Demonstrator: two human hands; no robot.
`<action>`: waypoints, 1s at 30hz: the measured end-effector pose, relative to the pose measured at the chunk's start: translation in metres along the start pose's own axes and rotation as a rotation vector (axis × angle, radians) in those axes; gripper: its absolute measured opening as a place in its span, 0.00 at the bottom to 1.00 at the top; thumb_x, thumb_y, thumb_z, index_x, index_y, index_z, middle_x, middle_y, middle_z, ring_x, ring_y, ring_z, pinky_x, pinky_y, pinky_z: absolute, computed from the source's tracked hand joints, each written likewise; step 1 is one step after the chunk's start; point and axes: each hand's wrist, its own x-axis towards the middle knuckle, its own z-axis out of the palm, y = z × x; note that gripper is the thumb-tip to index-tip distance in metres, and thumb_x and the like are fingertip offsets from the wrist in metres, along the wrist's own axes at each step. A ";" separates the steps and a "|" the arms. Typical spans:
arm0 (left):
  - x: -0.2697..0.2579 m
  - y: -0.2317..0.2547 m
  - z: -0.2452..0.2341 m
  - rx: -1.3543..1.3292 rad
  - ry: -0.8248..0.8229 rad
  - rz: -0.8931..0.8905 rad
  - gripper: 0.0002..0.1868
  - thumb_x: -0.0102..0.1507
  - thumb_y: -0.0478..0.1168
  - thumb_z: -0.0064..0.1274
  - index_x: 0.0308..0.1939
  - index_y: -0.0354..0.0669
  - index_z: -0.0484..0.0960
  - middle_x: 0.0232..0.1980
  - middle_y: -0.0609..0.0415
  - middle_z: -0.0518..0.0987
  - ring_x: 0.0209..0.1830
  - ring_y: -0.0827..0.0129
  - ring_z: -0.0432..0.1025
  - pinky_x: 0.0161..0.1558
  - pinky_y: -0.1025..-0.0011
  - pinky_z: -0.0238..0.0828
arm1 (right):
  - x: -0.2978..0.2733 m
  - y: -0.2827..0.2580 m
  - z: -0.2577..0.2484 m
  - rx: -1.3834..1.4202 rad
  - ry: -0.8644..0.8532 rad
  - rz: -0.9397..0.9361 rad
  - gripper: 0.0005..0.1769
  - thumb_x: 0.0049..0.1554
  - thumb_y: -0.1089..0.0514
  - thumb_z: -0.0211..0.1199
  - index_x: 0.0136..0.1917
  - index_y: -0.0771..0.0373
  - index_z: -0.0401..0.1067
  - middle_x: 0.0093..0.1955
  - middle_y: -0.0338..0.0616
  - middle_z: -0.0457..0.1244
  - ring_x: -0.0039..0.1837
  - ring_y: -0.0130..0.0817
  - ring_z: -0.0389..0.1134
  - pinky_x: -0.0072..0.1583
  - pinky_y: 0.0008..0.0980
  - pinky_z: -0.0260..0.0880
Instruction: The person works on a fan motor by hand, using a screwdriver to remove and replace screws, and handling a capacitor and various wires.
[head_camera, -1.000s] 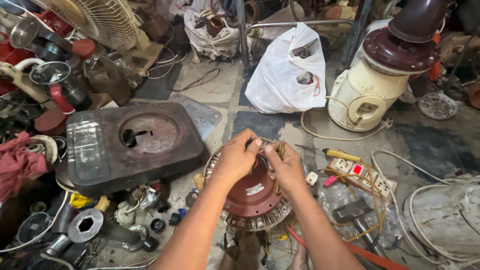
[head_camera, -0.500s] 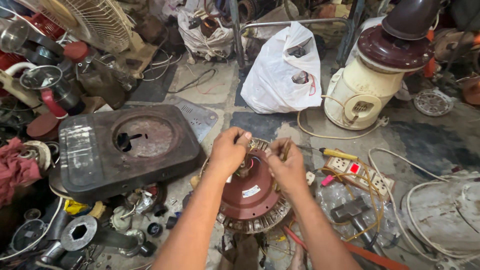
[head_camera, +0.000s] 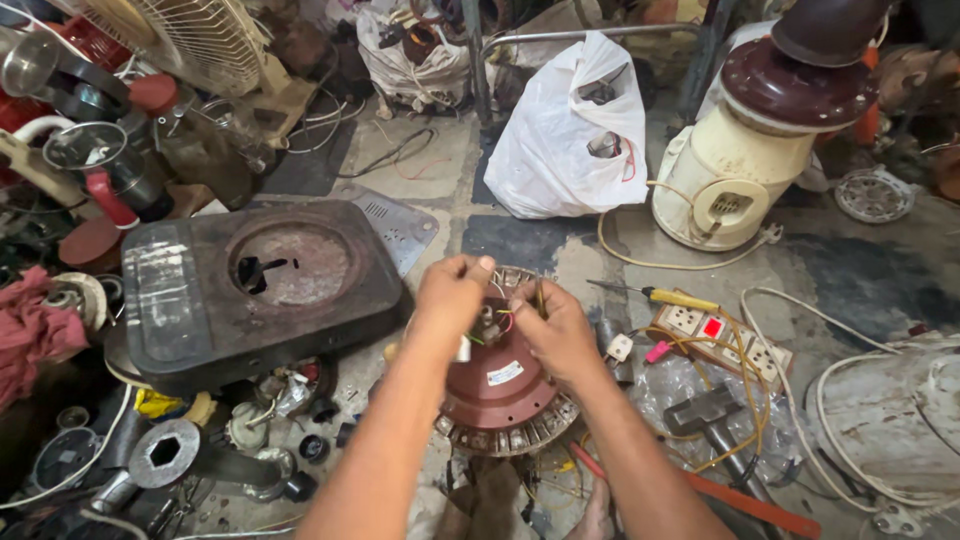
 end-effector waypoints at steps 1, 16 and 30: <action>0.005 -0.005 -0.003 -0.197 -0.030 -0.072 0.11 0.66 0.42 0.57 0.36 0.35 0.84 0.30 0.57 0.79 0.27 0.74 0.68 0.33 0.70 0.67 | -0.002 0.002 0.000 0.001 -0.002 0.002 0.06 0.61 0.56 0.63 0.46 0.60 0.70 0.31 0.28 0.59 0.28 0.16 0.54 0.31 0.21 0.53; 0.016 -0.033 -0.023 -0.081 -0.008 -0.009 0.15 0.66 0.47 0.57 0.37 0.38 0.85 0.30 0.58 0.76 0.30 0.74 0.65 0.34 0.70 0.63 | 0.006 0.008 -0.011 0.480 0.052 0.100 0.05 0.58 0.60 0.61 0.47 0.61 0.68 0.37 0.37 0.62 0.31 0.22 0.57 0.30 0.25 0.56; -0.071 -0.053 -0.008 0.494 0.321 0.517 0.26 0.65 0.34 0.48 0.68 0.32 0.71 0.66 0.35 0.73 0.66 0.43 0.67 0.66 0.54 0.60 | 0.031 0.045 -0.120 0.784 0.545 0.241 0.34 0.51 0.72 0.51 0.71 0.60 0.58 0.46 0.43 0.61 0.41 0.33 0.61 0.43 0.36 0.66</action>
